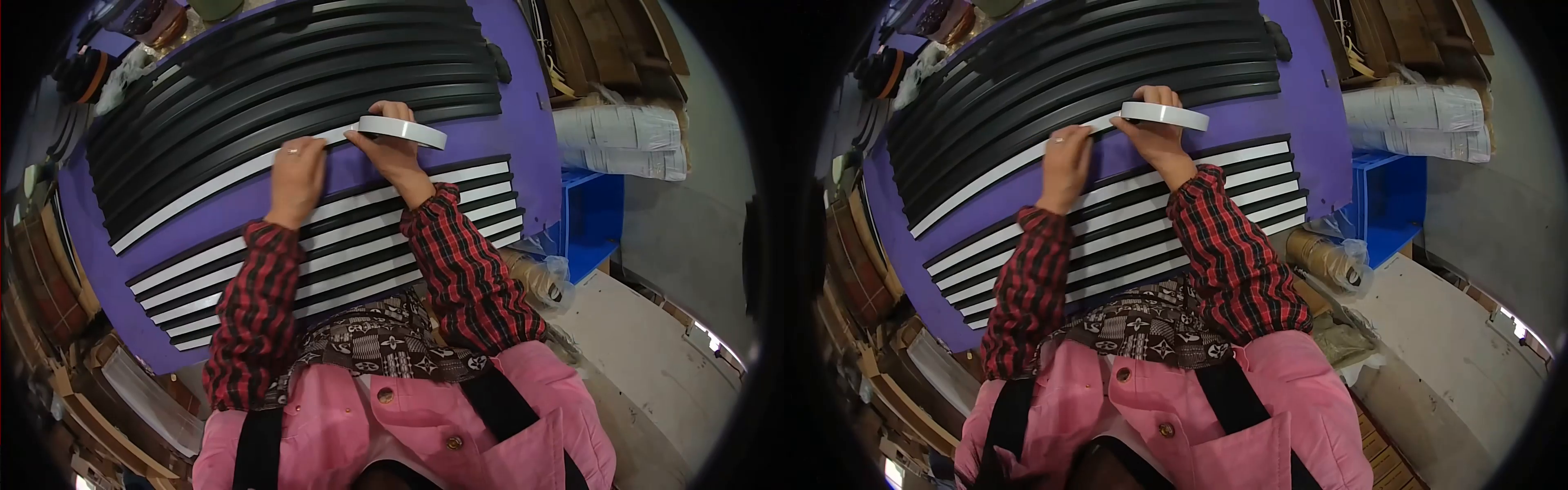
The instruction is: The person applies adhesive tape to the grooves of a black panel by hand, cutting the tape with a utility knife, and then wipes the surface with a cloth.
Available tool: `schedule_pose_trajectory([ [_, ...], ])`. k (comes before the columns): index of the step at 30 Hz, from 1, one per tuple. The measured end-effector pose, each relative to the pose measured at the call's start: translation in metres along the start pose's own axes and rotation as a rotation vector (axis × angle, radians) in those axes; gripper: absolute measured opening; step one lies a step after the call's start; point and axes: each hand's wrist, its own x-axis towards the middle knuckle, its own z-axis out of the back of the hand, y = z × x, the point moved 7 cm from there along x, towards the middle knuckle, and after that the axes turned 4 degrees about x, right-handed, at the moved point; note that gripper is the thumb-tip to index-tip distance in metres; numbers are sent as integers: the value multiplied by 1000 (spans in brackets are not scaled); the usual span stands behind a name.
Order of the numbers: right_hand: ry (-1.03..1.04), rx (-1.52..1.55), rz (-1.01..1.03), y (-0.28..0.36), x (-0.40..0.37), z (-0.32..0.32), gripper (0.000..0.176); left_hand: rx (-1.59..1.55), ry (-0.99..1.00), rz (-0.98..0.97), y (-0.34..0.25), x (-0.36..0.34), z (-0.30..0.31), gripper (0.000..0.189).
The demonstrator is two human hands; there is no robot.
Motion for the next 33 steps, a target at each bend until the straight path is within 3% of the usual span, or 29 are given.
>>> schedule_pose_trajectory([
  [1, -21, 260, -151, -5, -1, 6, 39, 87, 15, -21, -18, 8, -20, 24],
  [3, -123, 1199, -512, -16, -4, 18, 32, 303, 58, -17, -25, 9, -46, 35],
  [6, -463, 1744, -666, -81, 4, 78, 15, 342, 136, 1, -24, 9, -47, 36],
  [7, -545, 1691, -663, -109, 10, 105, 10, 365, 144, -6, -26, 8, -45, 37],
  [9, -504, 1350, -567, -159, 24, 149, 8, 405, 175, -3, -27, 11, -47, 40],
  [10, -495, 993, -491, -185, 28, 167, 12, 424, 211, 10, -27, 10, -48, 42],
  [11, -510, 987, -494, -209, 28, 173, 12, 442, 223, 13, -28, 9, -49, 46],
  [13, -246, 235, -492, -225, 37, 179, 22, 467, 256, 24, -27, 8, -52, 47],
  [14, -213, 97, -442, -230, 37, 177, 32, 493, 289, 42, -25, 7, -53, 48],
  [18, -182, -129, -465, -248, 34, 164, 38, 504, 311, 44, -25, 7, -55, 51],
  [20, -139, -365, -230, -236, 37, 159, 39, 506, 328, 45, -27, 8, -54, 51],
  [21, -138, -363, -233, -238, 37, 156, 39, 501, 338, 54, -28, 9, -55, 51],
  [23, -114, -626, -50, -225, 38, 145, 40, 528, 340, 40, -31, 8, -54, 49],
  [25, -131, -674, -15, -213, 47, 156, 38, 559, 310, 22, -32, 13, -54, 48],
  [27, 128, -692, -154, -209, 54, 169, 37, 577, 252, -15, -40, 19, -53, 42],
  [28, 346, -619, -537, -203, 59, 182, 34, 543, 218, -66, -51, 30, -56, 40],
  [29, 344, -622, -516, -191, 70, 183, 34, 461, 196, -121, -64, 41, -66, 38],
  [31, -74, -308, -246, -154, 92, 193, 25, 303, 184, -226, -100, 67, -98, 34],
  [33, -53, -355, -138, -166, 116, 157, 32, 207, 174, -357, -139, 99, -136, 31],
])
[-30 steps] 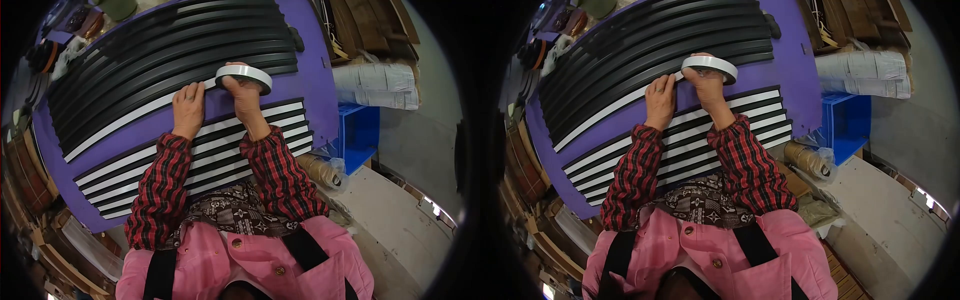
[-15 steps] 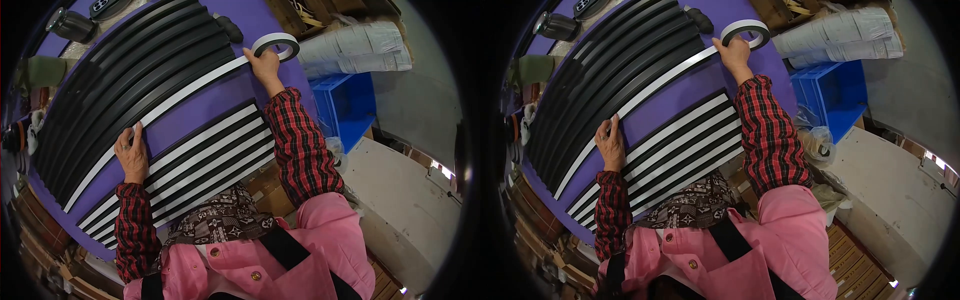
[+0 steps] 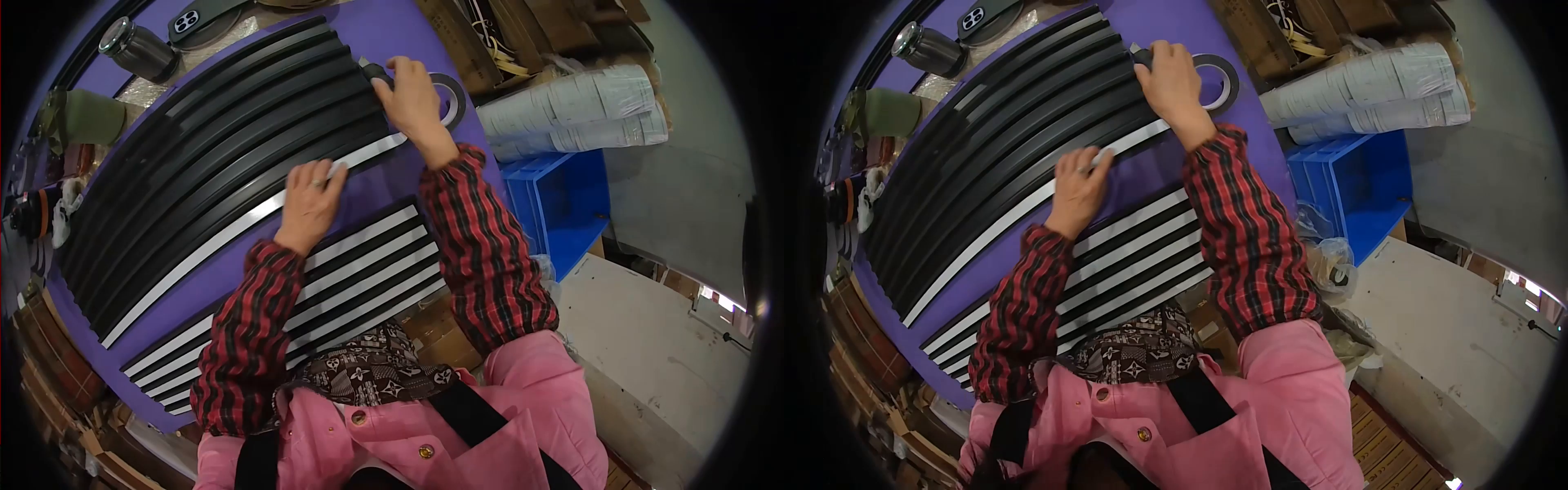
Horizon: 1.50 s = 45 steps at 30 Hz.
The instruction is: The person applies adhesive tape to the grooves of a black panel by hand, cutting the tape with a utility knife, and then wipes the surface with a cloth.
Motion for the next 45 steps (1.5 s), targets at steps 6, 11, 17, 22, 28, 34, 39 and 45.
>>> schedule_pose_trajectory([
  [6, 468, -135, -185, -38, 30, -65, 45, 48, 68, -27, -11, 29, -57, 34],
  [11, -79, 163, -15, -51, 33, -43, 37, 78, 57, -24, -11, 26, -65, 36],
  [17, -16, 953, -486, -35, -52, 15, 23, 74, 106, 17, -10, 27, -66, 35],
  [22, 340, 83, -184, -29, -109, -11, 31, 56, 75, 23, -10, 27, -66, 36],
  [28, 404, -73, -201, -31, -96, -31, 30, 99, 111, 29, -7, 30, -66, 36],
  [34, 508, -93, -135, -28, -85, -10, 29, 77, 94, 33, -9, 29, -64, 37],
  [39, 145, 10, -117, -9, 29, -22, 30, 51, 88, 34, -10, 29, -62, 36],
  [45, -153, 49, 68, -29, 5, -5, 37, 33, 100, 40, -11, 29, -61, 37],
])
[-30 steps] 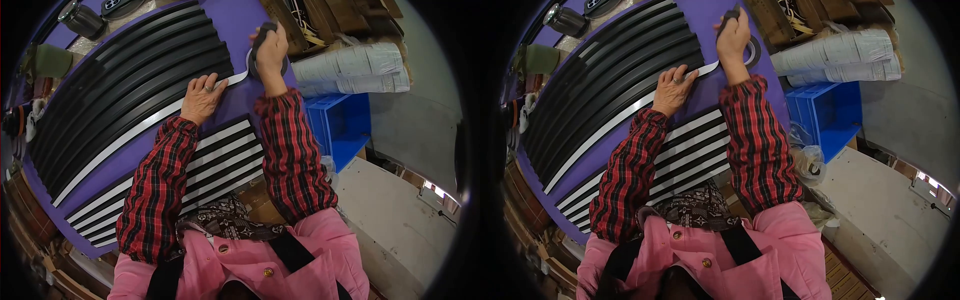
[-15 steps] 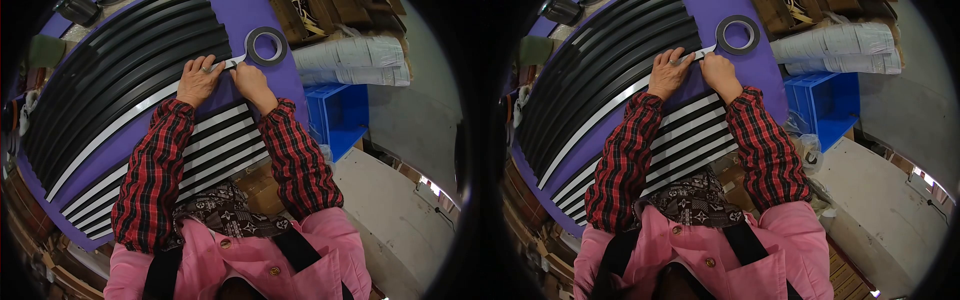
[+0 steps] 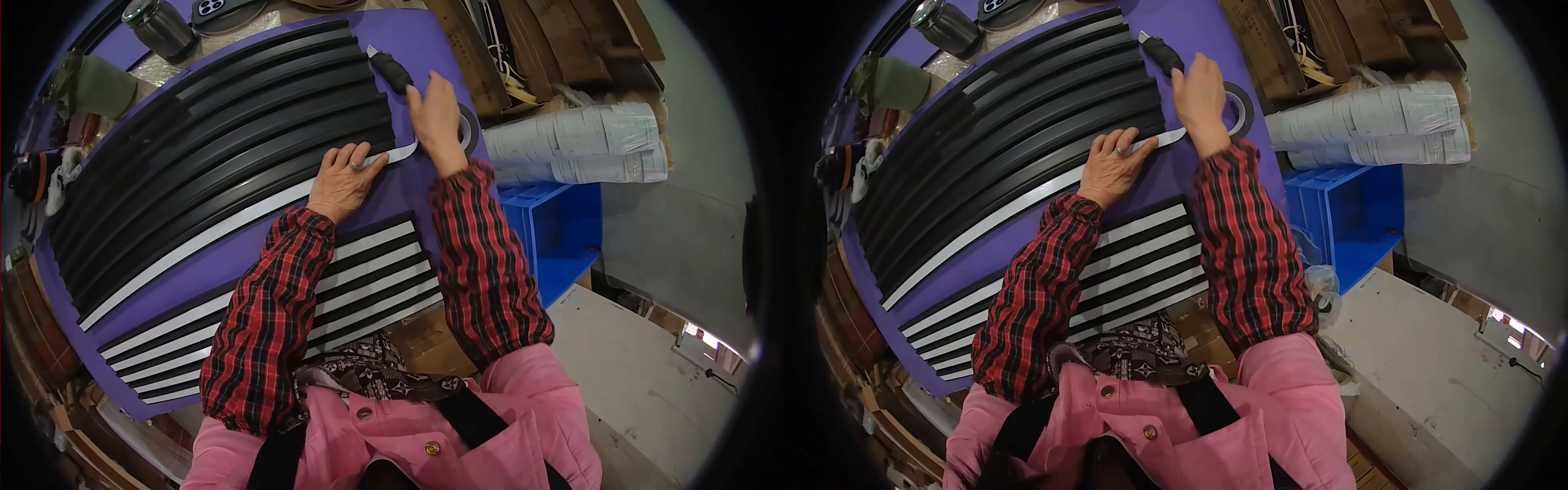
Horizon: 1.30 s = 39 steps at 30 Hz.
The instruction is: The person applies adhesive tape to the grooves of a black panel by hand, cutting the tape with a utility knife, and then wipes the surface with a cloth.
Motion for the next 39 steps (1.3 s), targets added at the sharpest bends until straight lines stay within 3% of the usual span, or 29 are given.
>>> schedule_pose_trajectory([
  [2, 129, -6, -194, -24, -42, 18, 39, -16, -8, -9, 1, 1, -3, 37],
  [4, 323, -242, -311, -30, -66, 9, 39, -11, 27, -10, 1, 2, -2, 36],
  [6, 330, -314, -284, -29, -67, -7, 42, -1, 6, -23, 1, 1, -4, 37],
  [8, 204, -208, -256, -35, -60, -18, 43, 11, 52, -20, 1, 0, -4, 37],
  [9, 79, -29, -413, -40, -58, -9, 33, 19, 86, -15, 1, 1, -5, 38],
  [11, -400, 895, -611, -28, -46, 39, 18, 27, 52, -23, 1, 5, -4, 38],
  [12, -562, 1052, -546, -19, -32, 78, 11, 31, 30, -24, 0, 2, -3, 37],
  [13, -618, 1150, -409, 0, -18, 112, 15, 2, 4, -24, -2, 2, 0, 35],
  [15, -419, 1299, -312, 49, -1, 124, 22, -79, -117, -55, -1, 1, 10, 30],
  [16, -217, 1492, -340, 59, -3, 105, 27, -122, -220, -79, 5, -2, 18, 27],
  [17, 5, 1682, -369, 67, -11, 81, 32, -163, -266, 0, 16, -9, 40, 27],
  [19, 242, 1840, -472, 79, -36, 50, 39, -113, -310, 181, 59, -47, 84, 19],
  [21, 100, 1871, -767, 96, -64, 22, 38, 219, -356, 483, 135, -129, 111, 10],
  [23, 242, 2017, -747, 130, -81, -8, 27, 468, -332, 628, 183, -201, 132, 7],
  [26, 453, 2165, -727, 200, -101, -43, 14, 411, -193, 679, 191, -241, 134, 8],
  [28, 538, 2156, -677, 246, -106, -58, 12, 250, -92, 638, 184, -251, 123, 8],
  [29, 541, 2167, -690, 262, -110, -67, 15, 226, 50, 653, 179, -253, 123, 14],
  [30, 558, 2132, -647, 277, -113, -74, 17, 200, 37, 643, 169, -244, 133, 14],
  [32, 587, 2073, -598, 301, -123, -83, 20, -848, -600, 1015, 170, -258, 158, 23],
  [34, 600, 2054, -631, 321, -136, -92, 24, -1551, -665, 1150, 153, -247, 157, 25],
  [37, 645, 2072, -676, 338, -147, -97, 26, -1791, -713, 989, 161, -258, 157, 15],
  [39, 474, 2220, -727, 323, -129, -77, 34, -1555, -647, 1070, 191, -293, 172, 13],
])
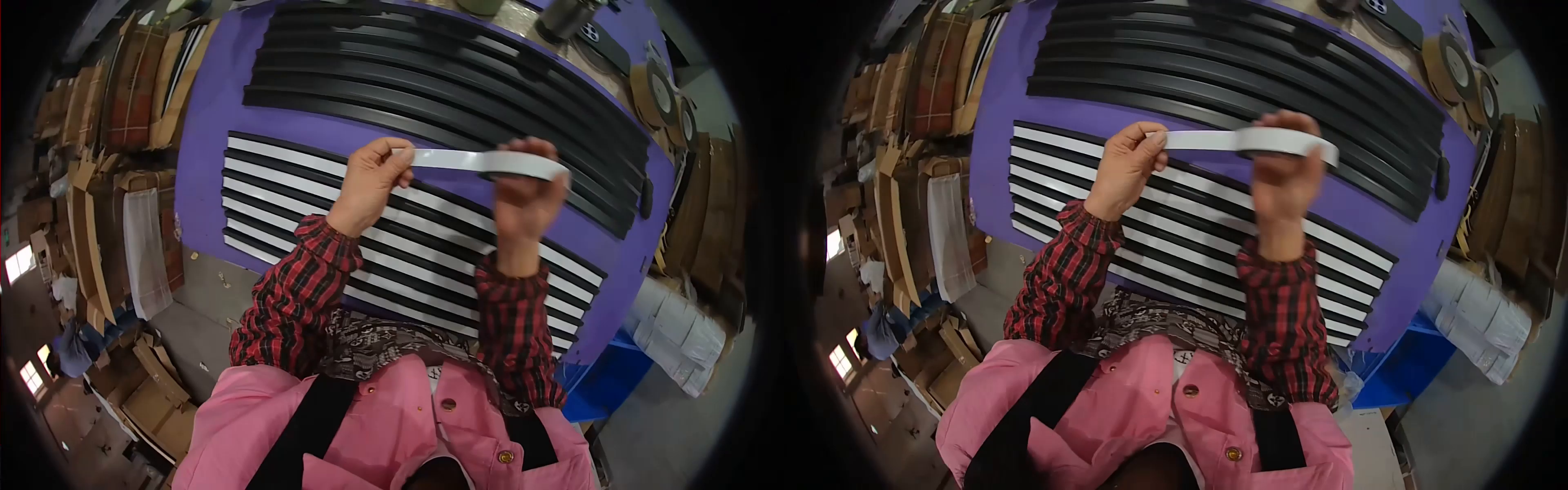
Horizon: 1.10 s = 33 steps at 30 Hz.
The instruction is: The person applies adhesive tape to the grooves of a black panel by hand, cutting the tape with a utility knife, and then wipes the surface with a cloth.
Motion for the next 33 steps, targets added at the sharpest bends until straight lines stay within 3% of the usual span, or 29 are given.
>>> schedule_pose_trajectory([
  [1, 103, 92, 31, 24, 5, 11, 40, 159, -42, -17, -11, 3, 37, 13],
  [5, 40, 121, 151, 98, 0, 64, 39, 465, -292, -26, -67, 25, 206, 18],
  [7, -144, -281, 232, 111, -2, 97, 32, 572, -396, 11, -90, 38, 253, 17],
  [8, -149, -280, 229, 114, 1, 108, 32, 625, -445, 63, -97, 45, 267, 16],
  [10, -160, -1158, 247, 112, 10, 110, 24, 632, -418, 99, -99, 65, 286, 15],
  [11, -158, -1387, 258, 109, 13, 106, 19, 712, -414, 107, -99, 73, 293, 13],
  [12, -167, -1393, 257, 109, 16, 110, 19, 791, -407, 115, -97, 79, 296, 11],
  [14, -242, -1809, 164, 110, 21, 121, 24, 785, -415, 80, -93, 87, 302, 11],
  [18, -281, -1905, 248, 106, 20, 107, 30, 796, -457, 30, -90, 89, 303, 12],
  [22, -339, -2259, 52, 103, 21, 126, 47, 919, -481, 10, -88, 91, 324, 19],
  [24, -358, -2471, 173, 98, 18, 116, 49, 930, -477, -8, -77, 101, 351, 23],
  [26, -332, -2408, 394, 94, 15, 105, 44, 955, -481, -61, -73, 112, 384, 26],
  [29, -236, -2331, 469, 88, 15, 87, 35, 1335, -654, -70, -104, 91, 328, 33],
  [30, -247, -2330, 479, 88, 15, 87, 35, 1335, -648, -81, -103, 88, 320, 33],
  [32, -205, -2333, 529, 83, 16, 80, 34, 1779, -789, -269, -118, 84, 296, 30],
  [33, -184, -2299, 570, 83, 15, 78, 34, 1593, -647, -394, -108, 86, 244, 26],
])
